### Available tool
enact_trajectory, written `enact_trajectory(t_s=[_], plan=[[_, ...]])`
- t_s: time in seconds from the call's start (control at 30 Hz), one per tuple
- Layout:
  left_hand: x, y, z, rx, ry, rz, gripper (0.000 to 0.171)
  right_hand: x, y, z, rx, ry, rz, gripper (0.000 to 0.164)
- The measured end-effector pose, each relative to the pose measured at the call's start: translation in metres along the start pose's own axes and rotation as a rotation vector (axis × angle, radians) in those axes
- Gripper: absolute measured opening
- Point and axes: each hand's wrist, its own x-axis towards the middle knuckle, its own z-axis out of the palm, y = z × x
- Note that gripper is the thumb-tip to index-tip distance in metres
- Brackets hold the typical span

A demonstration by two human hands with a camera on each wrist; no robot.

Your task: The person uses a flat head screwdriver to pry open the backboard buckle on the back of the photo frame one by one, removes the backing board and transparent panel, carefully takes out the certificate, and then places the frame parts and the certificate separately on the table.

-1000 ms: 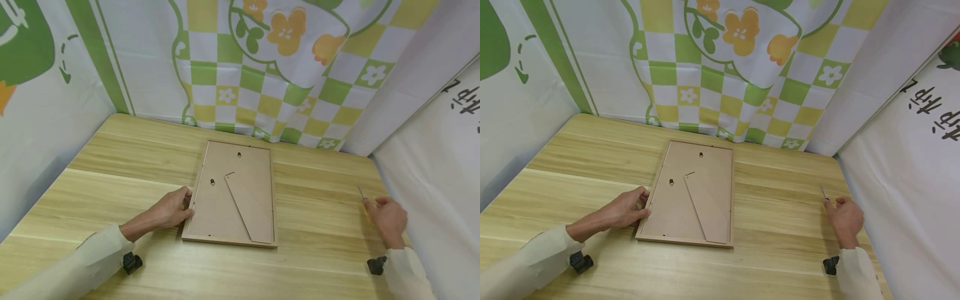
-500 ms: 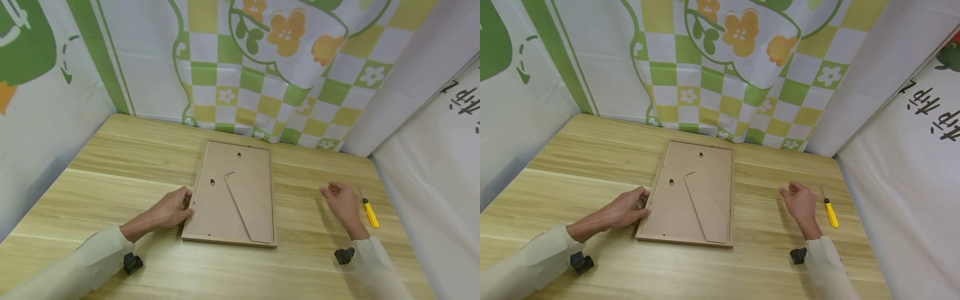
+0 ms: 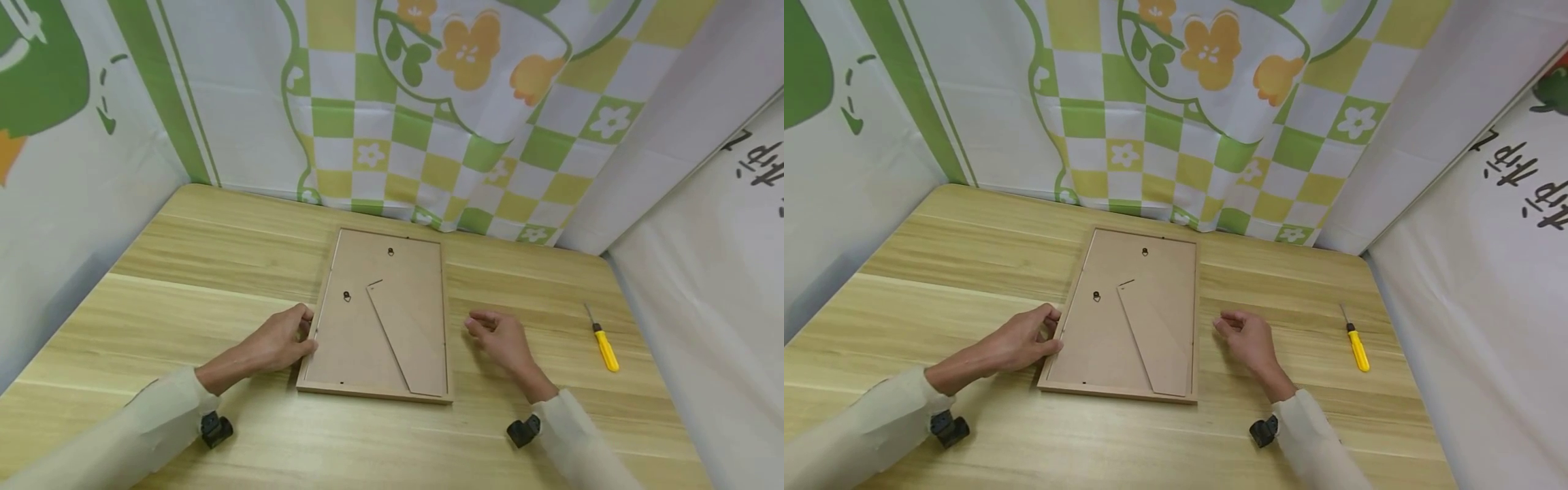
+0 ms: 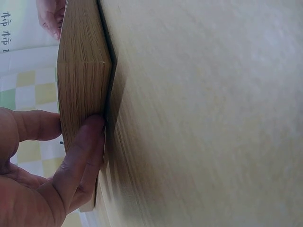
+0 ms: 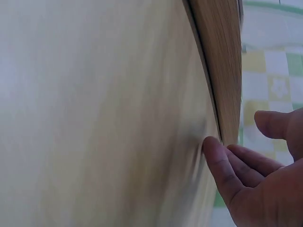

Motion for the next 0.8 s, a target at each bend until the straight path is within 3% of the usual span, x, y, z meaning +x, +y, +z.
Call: enact_trajectory(t_s=[0.17,0.37,0.67,0.8], plan=[[0.0,0.0,0.0,0.008,0.004,0.0,0.031,-0.01,-0.008,0.021,0.051,-0.04,-0.034,0.043],[-0.001,-0.001,0.0,0.014,0.002,0.002,0.033,-0.02,-0.013,0.036,-0.072,-0.033,-0.089,0.057],[-0.001,-0.002,-0.001,0.021,0.001,0.008,0.034,-0.022,-0.01,0.04,-0.124,-0.009,-0.17,0.056],[0.0,-0.004,-0.002,-0.021,-0.013,-0.01,0.035,-0.021,-0.009,0.038,-0.127,-0.026,-0.19,0.056]])
